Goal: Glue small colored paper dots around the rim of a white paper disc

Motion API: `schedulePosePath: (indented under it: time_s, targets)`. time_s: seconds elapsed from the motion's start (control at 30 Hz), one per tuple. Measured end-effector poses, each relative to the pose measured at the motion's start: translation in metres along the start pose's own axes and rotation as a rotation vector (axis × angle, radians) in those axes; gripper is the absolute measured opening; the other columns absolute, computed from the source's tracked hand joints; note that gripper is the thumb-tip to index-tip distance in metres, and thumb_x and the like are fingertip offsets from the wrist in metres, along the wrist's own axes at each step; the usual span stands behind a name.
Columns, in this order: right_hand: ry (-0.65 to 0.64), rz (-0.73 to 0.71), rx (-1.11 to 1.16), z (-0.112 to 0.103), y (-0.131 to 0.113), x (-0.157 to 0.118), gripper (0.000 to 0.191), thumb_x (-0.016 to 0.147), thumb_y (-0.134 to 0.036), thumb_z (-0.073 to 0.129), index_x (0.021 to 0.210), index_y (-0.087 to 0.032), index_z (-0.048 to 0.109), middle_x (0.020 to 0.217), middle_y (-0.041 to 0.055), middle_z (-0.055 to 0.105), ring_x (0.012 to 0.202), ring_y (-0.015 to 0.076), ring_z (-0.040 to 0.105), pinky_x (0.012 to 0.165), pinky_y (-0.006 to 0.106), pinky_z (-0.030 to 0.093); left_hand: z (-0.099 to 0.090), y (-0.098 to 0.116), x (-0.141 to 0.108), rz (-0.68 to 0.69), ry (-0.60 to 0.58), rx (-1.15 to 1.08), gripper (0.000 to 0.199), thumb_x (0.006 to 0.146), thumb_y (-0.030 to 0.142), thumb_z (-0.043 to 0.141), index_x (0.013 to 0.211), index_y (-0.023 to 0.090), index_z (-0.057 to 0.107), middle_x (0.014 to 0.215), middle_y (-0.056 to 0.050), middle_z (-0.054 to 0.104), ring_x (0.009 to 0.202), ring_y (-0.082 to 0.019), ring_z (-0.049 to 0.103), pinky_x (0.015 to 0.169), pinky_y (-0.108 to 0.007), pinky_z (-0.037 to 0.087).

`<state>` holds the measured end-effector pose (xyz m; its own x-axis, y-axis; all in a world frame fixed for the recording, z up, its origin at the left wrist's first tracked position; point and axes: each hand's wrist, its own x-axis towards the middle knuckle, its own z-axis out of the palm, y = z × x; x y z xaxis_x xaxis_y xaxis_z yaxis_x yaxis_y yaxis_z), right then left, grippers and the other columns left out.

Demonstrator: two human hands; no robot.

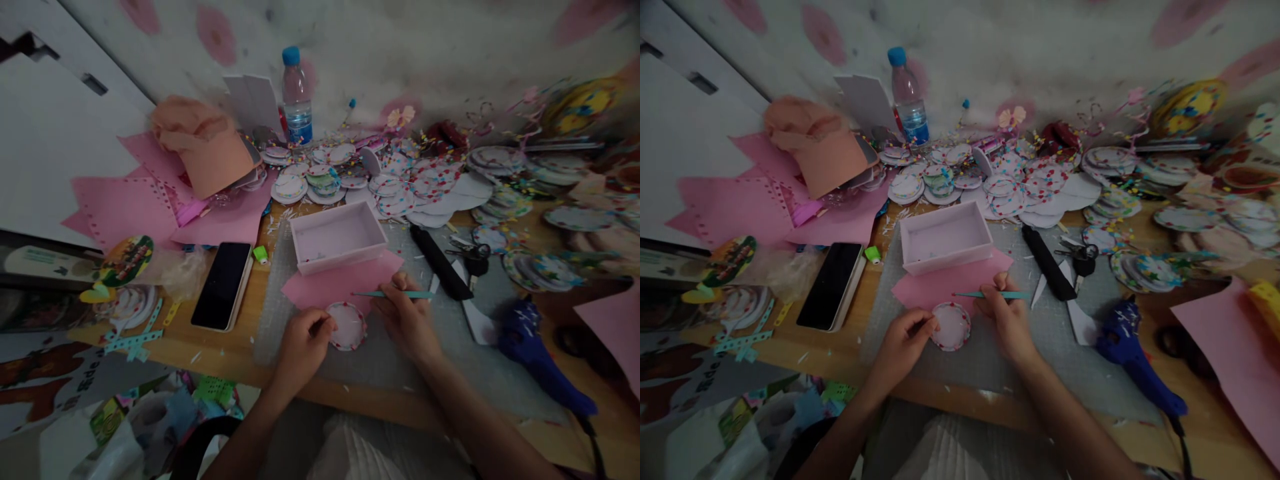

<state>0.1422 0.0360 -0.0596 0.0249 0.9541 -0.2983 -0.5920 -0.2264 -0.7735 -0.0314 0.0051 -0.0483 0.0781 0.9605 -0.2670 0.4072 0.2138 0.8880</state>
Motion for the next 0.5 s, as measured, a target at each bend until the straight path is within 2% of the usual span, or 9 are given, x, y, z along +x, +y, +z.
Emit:
schedulePosePath:
  time_s: [0.2,0.3,0.5]
  targets:
    - [-0.194,-0.073,-0.296,-0.0076,-0.0010,-0.0015,0.031,0.084,-0.028,0.059,0.075,-0.025,0.029,0.055,-0.0103,0.027,0.045,0.0075,0.022,0.044,0.021,0.020,0.0006,-0.0016,-0.0002,-0.018,-0.003,0.004,0.017,0.082,0.022,0.052,0.071,0.015,0.063,0.067,-0.001,0.061,0.064,-0.014,0.054,0.060,-0.024,0.038]
    - [-0.237,-0.085,-0.402,-0.0042,-0.0003,-0.0044,0.031,0.086,-0.029,0.056,0.075,-0.025,0.028,0.055,-0.0103,0.027,0.046,0.0081,0.023,0.044,0.021,0.022,0.0015,-0.0031,-0.0005,-0.012,-0.001,0.006,0.017,0.082,0.022,0.052,0.072,0.015,0.064,0.068,-0.001,0.062,0.066,-0.014,0.055,0.062,-0.024,0.038]
    - [-0.288,-0.119,-0.462,0.0014,-0.0022,-0.0072,0.028,0.088,-0.027,0.052,0.075,-0.025,0.028,0.056,-0.0102,0.027,0.049,0.0086,0.023,0.046,0.022,0.023,0.0024,-0.0030,-0.0007,0.004,0.002,0.019,0.018,0.083,0.023,0.052,0.071,0.016,0.063,0.067,-0.001,0.062,0.064,-0.014,0.054,0.061,-0.024,0.038]
